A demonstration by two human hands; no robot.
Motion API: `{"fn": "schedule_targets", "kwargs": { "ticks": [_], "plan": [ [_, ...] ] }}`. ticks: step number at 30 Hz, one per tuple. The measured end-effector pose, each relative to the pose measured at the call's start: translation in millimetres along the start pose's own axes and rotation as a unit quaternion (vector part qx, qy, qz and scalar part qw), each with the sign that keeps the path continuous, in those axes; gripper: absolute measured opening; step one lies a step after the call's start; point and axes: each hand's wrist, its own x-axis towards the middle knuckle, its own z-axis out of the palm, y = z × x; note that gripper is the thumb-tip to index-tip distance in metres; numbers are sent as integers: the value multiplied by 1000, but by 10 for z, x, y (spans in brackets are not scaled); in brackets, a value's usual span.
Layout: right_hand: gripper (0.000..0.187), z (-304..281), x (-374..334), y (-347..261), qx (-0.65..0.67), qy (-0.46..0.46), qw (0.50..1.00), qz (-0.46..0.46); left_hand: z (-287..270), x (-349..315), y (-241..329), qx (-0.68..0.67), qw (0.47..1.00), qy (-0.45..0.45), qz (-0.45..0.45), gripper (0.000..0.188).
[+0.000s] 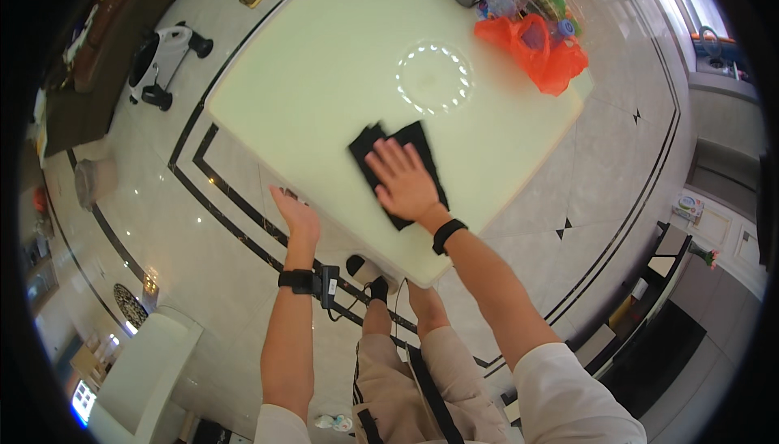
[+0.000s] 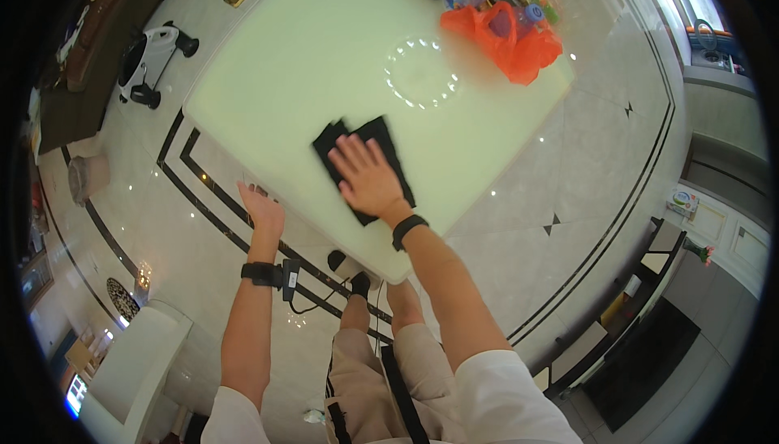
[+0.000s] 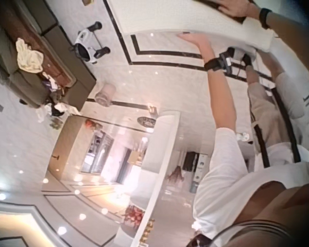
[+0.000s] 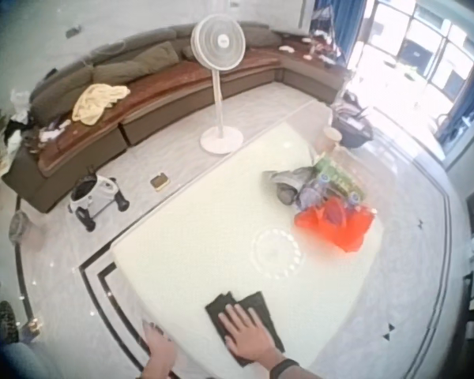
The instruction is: The person wipes a dining table, a desk, and a wall surface with a black cloth.
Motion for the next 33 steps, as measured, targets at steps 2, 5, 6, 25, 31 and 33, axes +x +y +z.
{"fn": "schedule_targets", "kwargs": {
  "ticks": [2,5,6,25,31,33],
  "plan": [
    [62,-114,223,404,-42,40,996,61,27,332,17,2,998,-58,19,92],
    [63,-352,413,1196,-88,81,988,98,311,399,-14,117,985,124,-16,95],
    [63,-446,461,1435,-105,87,984,112,421,298,32,167,968,184,-25,94],
    [63,-206,637,664,-84,96,968,216,538,200,190,238,953,172,-75,82],
    [64,361,770,-1027,24,57,980,191,189,461,204,154,976,28,-154,96],
    [65,498,835,-1404,54,56,981,180,-79,480,470,32,971,-57,-232,94]
  ]
}}
